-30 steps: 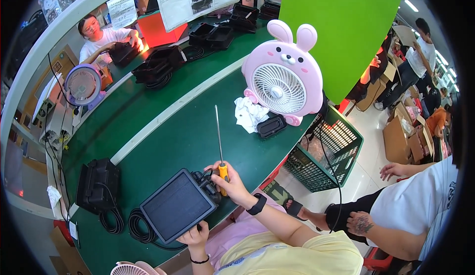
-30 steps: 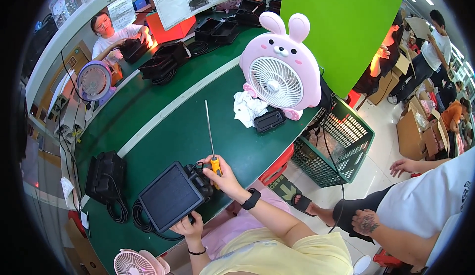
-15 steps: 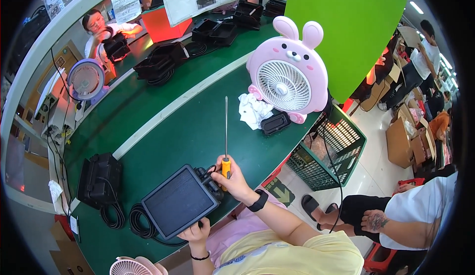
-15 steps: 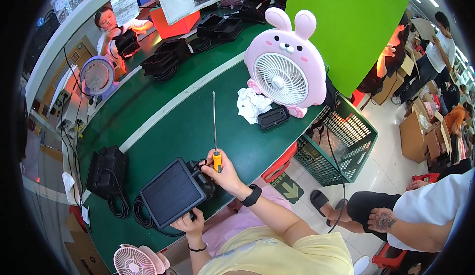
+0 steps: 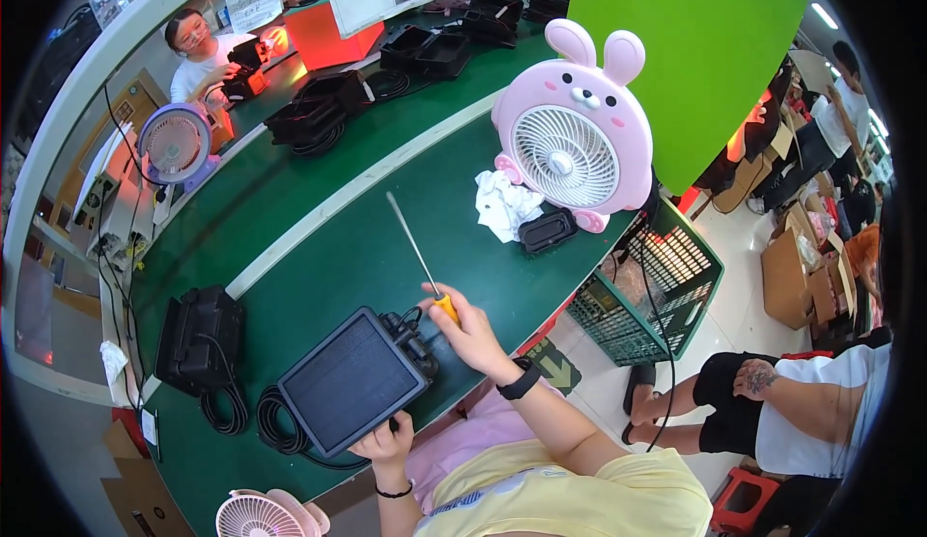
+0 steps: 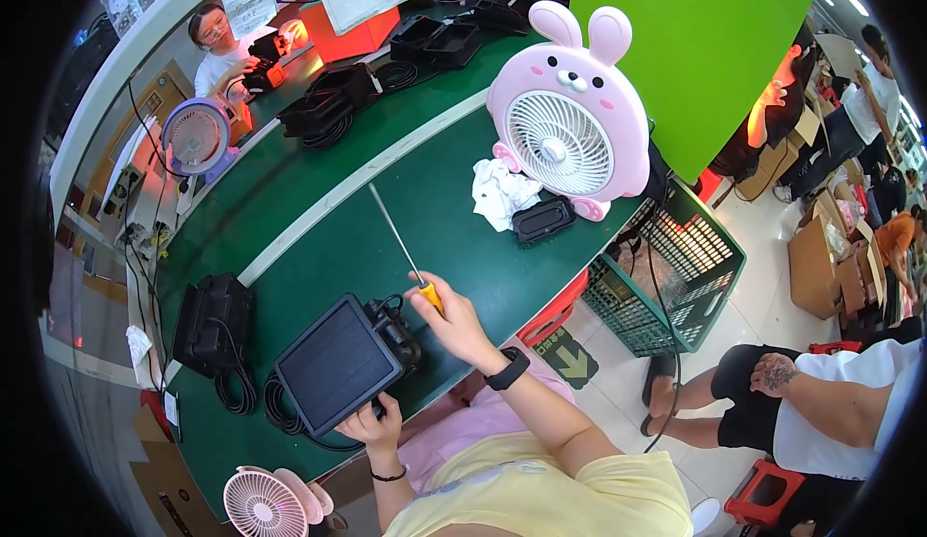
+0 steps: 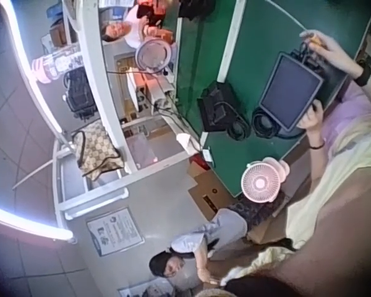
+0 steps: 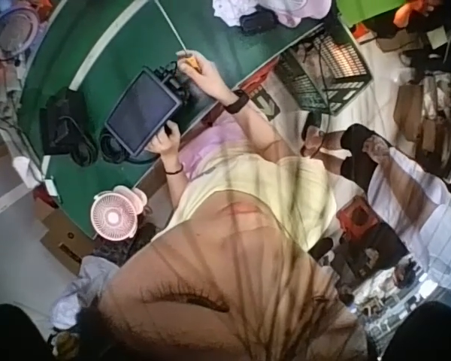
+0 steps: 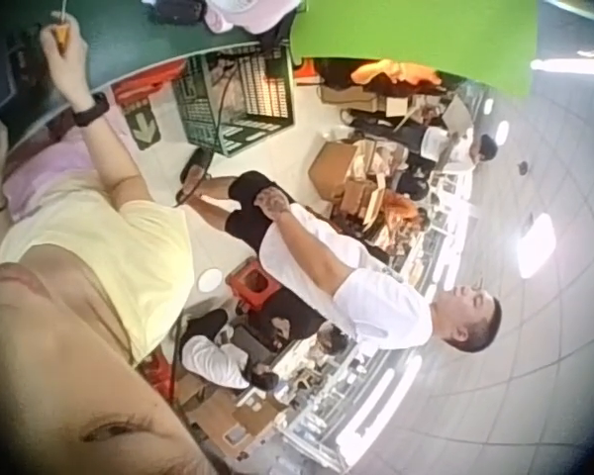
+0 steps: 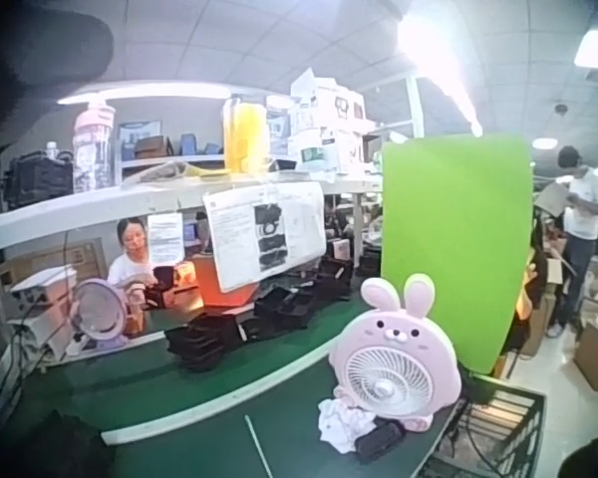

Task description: Assembling components inside a plastic electronics enclosure and closing the lid.

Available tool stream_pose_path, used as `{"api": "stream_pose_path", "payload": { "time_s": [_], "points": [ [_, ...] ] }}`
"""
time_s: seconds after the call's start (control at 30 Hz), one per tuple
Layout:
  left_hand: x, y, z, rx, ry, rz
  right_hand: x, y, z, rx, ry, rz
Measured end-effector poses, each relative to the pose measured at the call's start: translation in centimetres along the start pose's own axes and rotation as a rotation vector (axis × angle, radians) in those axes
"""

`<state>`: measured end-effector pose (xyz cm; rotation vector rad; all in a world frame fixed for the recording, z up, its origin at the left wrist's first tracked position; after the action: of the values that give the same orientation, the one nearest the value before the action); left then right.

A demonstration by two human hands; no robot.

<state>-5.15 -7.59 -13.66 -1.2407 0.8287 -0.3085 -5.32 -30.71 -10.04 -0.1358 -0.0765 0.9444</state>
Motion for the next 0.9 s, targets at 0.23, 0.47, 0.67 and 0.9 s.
{"api": "stream_pose_path", "payload": {
  "time_s": [0.23,0.47,0.67,0.9],
  "points": [
    [0.1,0.8,0.4,-0.013,0.024,0.023,-0.2,0.7,-0.8,-0.405,0.756,-0.031],
    [0.2,0.4,0.3,-0.006,0.02,0.013,-0.6,0.7,-1.1,-0.399,0.607,-0.068],
    [0.2,0.5,0.3,-0.008,0.016,0.004,-0.7,0.8,-1.2,-0.405,0.563,-0.083],
    [-0.2,0.6,0.1,-0.039,0.014,0.032,-0.7,0.8,-1.5,-0.398,0.568,-0.044]
  ]
}}
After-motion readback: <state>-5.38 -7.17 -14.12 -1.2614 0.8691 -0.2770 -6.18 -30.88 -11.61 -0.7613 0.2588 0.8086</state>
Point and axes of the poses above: each hand's wrist, its own y-axis away from the middle knuckle, its own x-axis out of the palm, z = x × y, the point moved 2 cm from there along -y, towards the middle knuckle, and after that the axes turned 6 degrees about -z, right-handed, at the moved point
